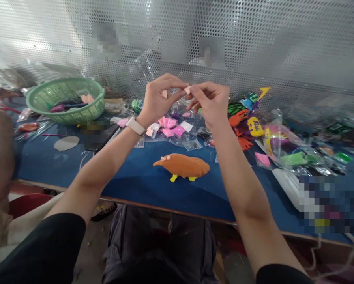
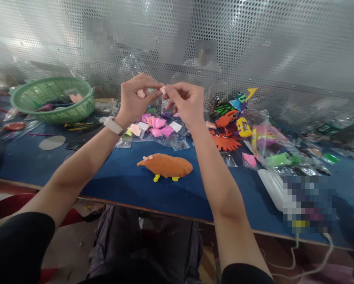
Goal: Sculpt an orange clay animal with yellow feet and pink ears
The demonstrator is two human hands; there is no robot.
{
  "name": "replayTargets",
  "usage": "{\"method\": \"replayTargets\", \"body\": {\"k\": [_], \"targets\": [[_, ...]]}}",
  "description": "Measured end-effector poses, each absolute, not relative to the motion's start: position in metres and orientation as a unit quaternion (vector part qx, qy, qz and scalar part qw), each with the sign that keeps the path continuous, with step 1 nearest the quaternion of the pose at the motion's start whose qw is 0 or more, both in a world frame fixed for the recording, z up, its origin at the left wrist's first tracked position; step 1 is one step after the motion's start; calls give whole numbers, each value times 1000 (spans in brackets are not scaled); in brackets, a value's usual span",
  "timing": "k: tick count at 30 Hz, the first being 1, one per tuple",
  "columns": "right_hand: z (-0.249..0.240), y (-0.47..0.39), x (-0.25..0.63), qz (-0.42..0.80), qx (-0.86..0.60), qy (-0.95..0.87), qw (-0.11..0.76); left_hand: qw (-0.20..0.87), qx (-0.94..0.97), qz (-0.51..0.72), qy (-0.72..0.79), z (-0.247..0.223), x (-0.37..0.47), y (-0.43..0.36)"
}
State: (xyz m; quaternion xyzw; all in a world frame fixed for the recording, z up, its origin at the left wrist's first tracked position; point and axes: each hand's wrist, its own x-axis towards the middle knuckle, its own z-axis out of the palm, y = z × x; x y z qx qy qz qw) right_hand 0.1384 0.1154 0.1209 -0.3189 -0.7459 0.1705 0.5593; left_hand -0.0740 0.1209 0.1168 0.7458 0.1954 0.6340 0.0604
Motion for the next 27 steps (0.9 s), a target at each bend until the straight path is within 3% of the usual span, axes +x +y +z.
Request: {"method": "replayTargets", "body": {"k": [10, 18, 27], "targets": [[119, 116, 138, 160, -324, -745, 561, 13, 750, 633, 192, 118, -74, 120], [111, 123, 141, 94, -298, -763, 567, 100, 724, 642, 234, 112, -76, 134], [112, 117, 137, 70, -306, -742, 592, 101, 716, 643, 252, 116, -73, 128]]}}
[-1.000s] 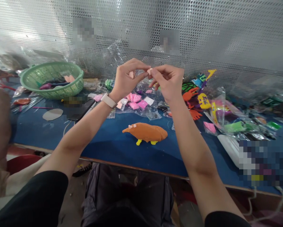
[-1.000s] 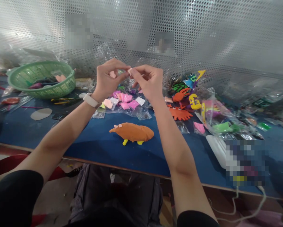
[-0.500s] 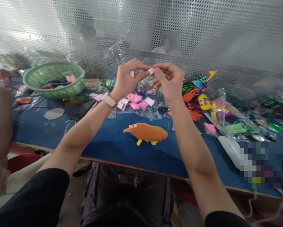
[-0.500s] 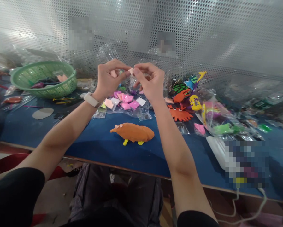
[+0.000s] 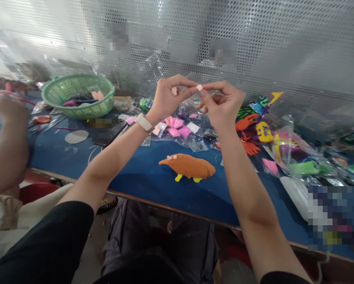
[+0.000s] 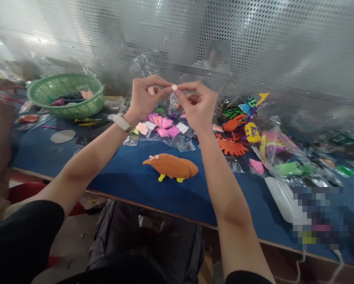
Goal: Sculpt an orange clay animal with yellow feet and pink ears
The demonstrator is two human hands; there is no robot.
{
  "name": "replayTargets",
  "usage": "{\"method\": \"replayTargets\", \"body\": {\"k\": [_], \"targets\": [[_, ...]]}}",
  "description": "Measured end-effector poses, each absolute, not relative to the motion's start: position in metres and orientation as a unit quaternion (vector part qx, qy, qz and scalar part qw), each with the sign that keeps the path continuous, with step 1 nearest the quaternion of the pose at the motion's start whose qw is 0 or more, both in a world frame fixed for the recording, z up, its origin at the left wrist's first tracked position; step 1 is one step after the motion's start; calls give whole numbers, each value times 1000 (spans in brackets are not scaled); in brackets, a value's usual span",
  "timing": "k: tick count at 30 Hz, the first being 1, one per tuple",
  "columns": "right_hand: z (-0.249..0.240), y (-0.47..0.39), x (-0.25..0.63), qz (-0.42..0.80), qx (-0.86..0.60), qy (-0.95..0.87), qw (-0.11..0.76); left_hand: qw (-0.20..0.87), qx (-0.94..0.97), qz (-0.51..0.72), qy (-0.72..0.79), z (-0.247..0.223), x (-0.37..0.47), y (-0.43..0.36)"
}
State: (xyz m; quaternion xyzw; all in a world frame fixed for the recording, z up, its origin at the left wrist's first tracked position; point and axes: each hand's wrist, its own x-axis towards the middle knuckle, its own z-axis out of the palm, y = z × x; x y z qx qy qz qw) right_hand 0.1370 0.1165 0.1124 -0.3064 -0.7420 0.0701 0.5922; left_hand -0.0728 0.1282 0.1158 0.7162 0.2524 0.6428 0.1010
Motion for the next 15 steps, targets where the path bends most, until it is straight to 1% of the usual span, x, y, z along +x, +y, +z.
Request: {"method": "replayTargets", "body": {"k": [8, 15], "targets": [[122, 94, 128, 107, -261, -712, 643, -2, 739, 593, 321, 125, -64, 109], [123, 98, 128, 121, -212, -699, 672, -2, 762, 558, 327, 124, -66, 108]]}}
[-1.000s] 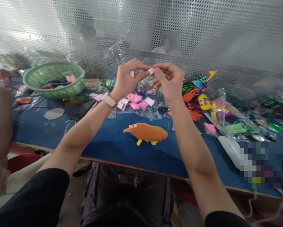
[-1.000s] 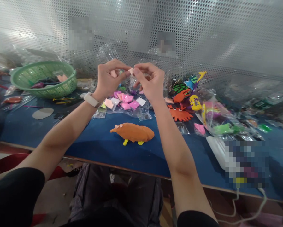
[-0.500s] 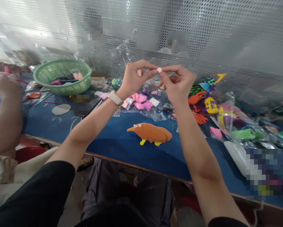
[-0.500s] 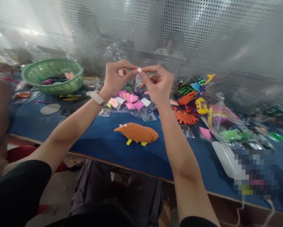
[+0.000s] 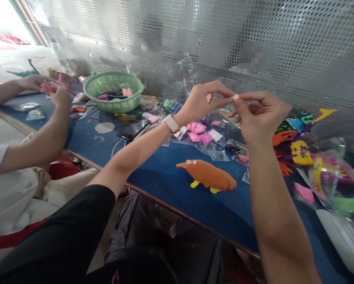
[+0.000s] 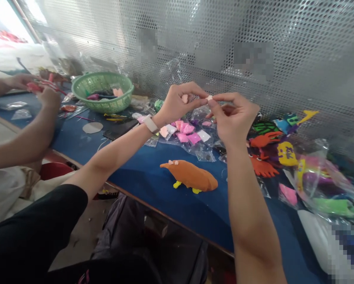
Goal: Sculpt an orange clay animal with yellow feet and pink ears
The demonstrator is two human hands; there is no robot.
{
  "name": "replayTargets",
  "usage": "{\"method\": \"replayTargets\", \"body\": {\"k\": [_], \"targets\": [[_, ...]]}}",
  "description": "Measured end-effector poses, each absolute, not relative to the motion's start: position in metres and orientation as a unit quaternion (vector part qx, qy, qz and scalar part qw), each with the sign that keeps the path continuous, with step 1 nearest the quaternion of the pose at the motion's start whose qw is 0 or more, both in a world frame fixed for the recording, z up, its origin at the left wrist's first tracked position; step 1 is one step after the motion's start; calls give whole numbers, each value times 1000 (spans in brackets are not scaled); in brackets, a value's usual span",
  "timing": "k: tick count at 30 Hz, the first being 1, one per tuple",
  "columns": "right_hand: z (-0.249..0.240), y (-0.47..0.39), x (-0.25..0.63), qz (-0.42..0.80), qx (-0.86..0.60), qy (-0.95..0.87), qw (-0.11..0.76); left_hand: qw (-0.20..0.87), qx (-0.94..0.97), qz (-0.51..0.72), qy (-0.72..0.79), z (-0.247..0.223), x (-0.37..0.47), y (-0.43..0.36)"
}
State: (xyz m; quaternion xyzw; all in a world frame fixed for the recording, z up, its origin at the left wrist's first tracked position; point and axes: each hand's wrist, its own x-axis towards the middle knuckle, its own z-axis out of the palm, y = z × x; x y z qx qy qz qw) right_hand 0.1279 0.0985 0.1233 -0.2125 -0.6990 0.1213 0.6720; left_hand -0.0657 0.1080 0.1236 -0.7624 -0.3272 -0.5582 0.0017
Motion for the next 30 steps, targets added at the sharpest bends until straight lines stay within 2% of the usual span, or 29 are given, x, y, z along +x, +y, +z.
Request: {"method": "replayTargets", "body": {"k": [9, 16, 25, 30], "targets": [[123, 104, 130, 128, -180, -702, 677, -96, -748, -634, -172, 114, -69, 132], [122, 104, 129, 121, -166, -706, 678, -64, -764, -622, -162, 111, -70, 141], [119, 109, 136, 83, -265, -728, 626, -53, -753, -634, -170, 111, -76, 135], [116, 117, 142, 79, -229, -762, 600, -66, -742, -641, -185, 106, -76, 146]]}}
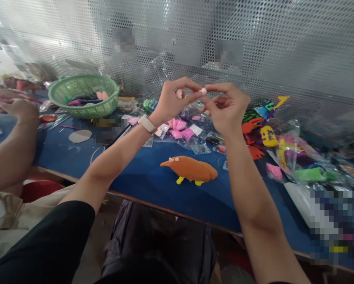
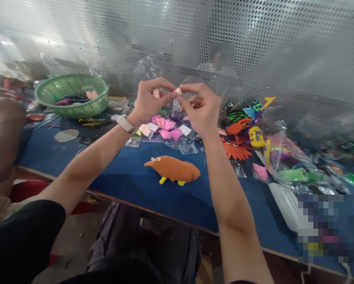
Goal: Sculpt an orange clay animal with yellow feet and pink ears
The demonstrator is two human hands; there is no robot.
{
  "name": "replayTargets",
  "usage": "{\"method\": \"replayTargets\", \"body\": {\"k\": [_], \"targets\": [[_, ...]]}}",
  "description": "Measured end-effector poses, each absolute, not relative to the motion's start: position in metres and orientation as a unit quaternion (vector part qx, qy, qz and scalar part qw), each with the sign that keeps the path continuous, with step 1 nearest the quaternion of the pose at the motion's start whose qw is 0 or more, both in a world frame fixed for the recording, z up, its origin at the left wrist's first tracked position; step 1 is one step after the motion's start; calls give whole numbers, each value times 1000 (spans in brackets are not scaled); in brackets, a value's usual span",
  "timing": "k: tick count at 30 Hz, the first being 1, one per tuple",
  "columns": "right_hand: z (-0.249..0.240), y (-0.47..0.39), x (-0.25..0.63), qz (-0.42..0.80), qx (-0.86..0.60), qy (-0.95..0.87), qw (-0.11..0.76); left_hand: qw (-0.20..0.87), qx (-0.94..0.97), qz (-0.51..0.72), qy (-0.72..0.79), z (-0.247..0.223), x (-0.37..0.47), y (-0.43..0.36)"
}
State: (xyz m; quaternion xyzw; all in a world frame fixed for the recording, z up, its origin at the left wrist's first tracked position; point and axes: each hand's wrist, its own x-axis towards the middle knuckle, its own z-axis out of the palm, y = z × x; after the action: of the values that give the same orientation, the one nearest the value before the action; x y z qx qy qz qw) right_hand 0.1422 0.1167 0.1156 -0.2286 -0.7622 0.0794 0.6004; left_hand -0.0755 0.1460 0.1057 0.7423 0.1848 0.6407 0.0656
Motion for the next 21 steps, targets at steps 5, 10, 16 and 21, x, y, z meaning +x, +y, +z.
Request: {"method": "replayTargets", "body": {"k": [5, 10, 16, 21], "targets": [[115, 116, 142, 95, -224, -761, 602, 66, 742, 641, 186, 106, -75, 144], [112, 119, 139, 127, -222, -747, 613, 77, 749, 628, 195, 109, -78, 140], [110, 124, 137, 163, -231, -735, 617, 96, 757, 610, 216, 105, -80, 144], [110, 124, 134, 175, -243, -734, 610, 101, 753, 613, 219, 103, -81, 148]]}}
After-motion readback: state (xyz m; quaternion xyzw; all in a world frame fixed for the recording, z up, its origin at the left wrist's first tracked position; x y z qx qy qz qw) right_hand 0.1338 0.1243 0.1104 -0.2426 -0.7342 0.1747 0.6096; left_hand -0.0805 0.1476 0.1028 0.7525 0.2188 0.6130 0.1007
